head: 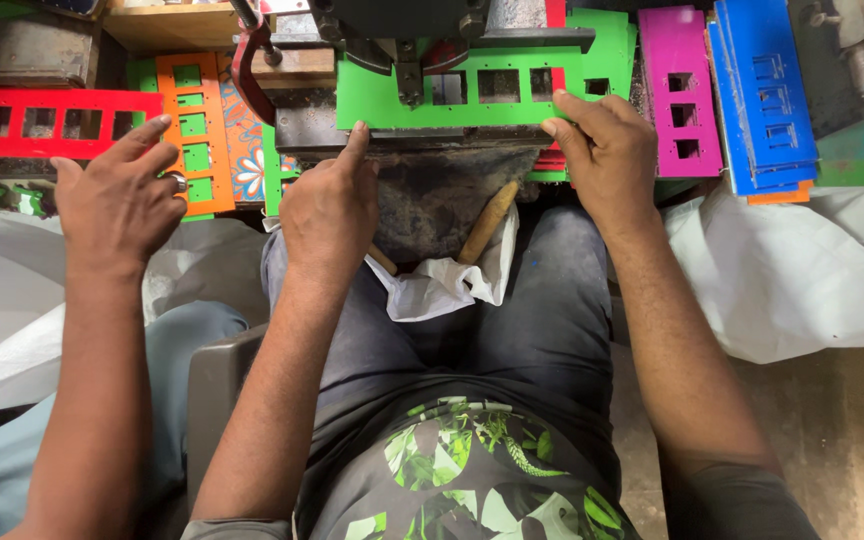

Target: The person uses a manual press to punch rectangular holes into colorful plastic frames. They repeatedly pick up frames, align them under the press, operate the lever, and place the finished pieces aside.

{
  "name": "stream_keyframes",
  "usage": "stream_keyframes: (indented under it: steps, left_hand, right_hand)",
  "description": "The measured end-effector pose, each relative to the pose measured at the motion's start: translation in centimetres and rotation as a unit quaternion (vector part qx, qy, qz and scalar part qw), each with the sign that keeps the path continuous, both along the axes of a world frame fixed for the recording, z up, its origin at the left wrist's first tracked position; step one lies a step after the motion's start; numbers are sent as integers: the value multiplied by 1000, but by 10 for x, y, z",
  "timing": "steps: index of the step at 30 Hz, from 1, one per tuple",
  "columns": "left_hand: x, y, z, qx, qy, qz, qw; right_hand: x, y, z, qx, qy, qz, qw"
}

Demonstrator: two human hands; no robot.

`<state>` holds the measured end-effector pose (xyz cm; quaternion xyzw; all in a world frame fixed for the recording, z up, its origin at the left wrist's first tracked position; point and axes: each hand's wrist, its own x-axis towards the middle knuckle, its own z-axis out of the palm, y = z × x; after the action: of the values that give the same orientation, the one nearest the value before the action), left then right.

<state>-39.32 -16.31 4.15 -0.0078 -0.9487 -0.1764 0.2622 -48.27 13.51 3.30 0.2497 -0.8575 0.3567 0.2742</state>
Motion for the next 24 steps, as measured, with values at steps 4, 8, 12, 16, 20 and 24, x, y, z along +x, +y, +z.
stream_keyframes:
  steps: [4, 8, 12, 16, 20, 24]
  left_hand:
    - [-1, -1, 0, 2, -2, -2, 1000]
    - [-1, -2, -1, 0, 0, -2, 1000]
    - [-1, -2, -1, 5, 6, -4, 1000]
    - [0, -1, 1, 6, -2, -2, 1000]
    - [1, -2, 6, 35, 11, -11, 999]
    - [-1, -9, 15, 106, 81, -52, 990]
  right_hand:
    - [-1, 0, -1, -2, -9, -3, 1000]
    - [-2, -1, -2, 4, -11, -5, 1000]
    - [-2, 0, -2, -1, -14, -4, 1000]
    - [-1, -1, -1, 3, -12, -2, 1000]
    - [1, -1, 5, 8, -18, -4, 1000]
    - [3, 0, 19, 17, -22, 7, 1000]
